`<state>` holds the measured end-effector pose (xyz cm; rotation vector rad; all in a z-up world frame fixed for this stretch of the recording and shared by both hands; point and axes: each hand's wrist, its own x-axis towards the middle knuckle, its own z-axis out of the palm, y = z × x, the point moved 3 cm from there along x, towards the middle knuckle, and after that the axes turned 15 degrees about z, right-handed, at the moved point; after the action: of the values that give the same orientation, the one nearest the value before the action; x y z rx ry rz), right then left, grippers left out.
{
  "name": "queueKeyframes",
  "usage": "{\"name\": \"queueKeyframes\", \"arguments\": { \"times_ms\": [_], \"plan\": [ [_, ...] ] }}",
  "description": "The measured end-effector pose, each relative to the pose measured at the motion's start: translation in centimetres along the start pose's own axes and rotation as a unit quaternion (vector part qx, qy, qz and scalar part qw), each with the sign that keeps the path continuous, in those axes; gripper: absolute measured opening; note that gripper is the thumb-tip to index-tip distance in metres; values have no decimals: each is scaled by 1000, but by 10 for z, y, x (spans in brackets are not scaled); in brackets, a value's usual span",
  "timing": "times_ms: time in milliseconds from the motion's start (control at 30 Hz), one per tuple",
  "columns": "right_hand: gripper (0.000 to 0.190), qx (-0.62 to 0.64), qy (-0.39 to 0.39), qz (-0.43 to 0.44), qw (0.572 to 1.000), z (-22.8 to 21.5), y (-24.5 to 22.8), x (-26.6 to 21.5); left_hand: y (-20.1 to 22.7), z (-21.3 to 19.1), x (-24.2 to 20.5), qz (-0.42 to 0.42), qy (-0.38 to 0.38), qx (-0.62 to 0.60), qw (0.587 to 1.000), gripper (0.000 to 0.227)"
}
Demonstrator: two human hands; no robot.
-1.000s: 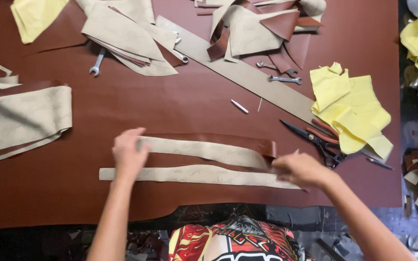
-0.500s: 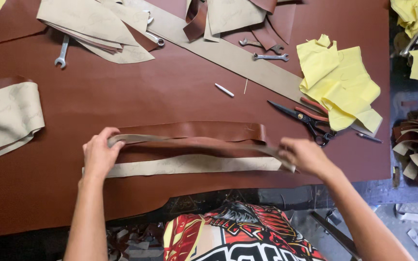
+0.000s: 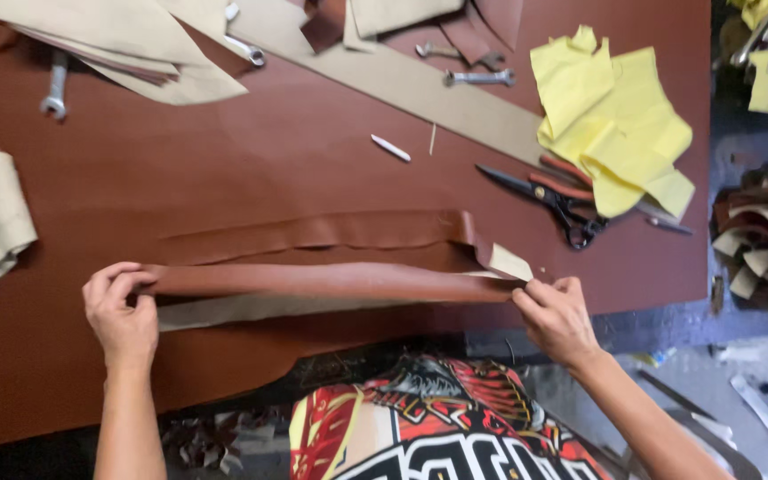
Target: The person sorts and organizes various pieces of brown and beige leather on a work table. They pick up, unfold, and place down multiple leather strips and shapes, occasionally moving them to different piles. The person handles the materials by hand, arranging them in a more orderly fashion on the workspace.
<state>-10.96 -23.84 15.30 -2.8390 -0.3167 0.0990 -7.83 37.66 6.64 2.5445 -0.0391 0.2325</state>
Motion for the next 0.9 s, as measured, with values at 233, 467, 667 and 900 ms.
{"name": "queueKeyframes", "arguments": {
  "times_ms": [233,467,667,900],
  "plan": [
    [38,-34,-99,113,988,58,25,-75,-16,3,-39,14,-37,73,997,22],
    [35,23,-99,165,981,50,25,-71,-10,-6,-31,20,-54,40,998,23],
    [26,71,-100,178,976,45,33,-64,3,-15,-15,11,-63,19,998,24],
    [35,77,-241,147,956,20,16,-33,14,-17,-2,15,-126,45,991,25]
  ]
}}
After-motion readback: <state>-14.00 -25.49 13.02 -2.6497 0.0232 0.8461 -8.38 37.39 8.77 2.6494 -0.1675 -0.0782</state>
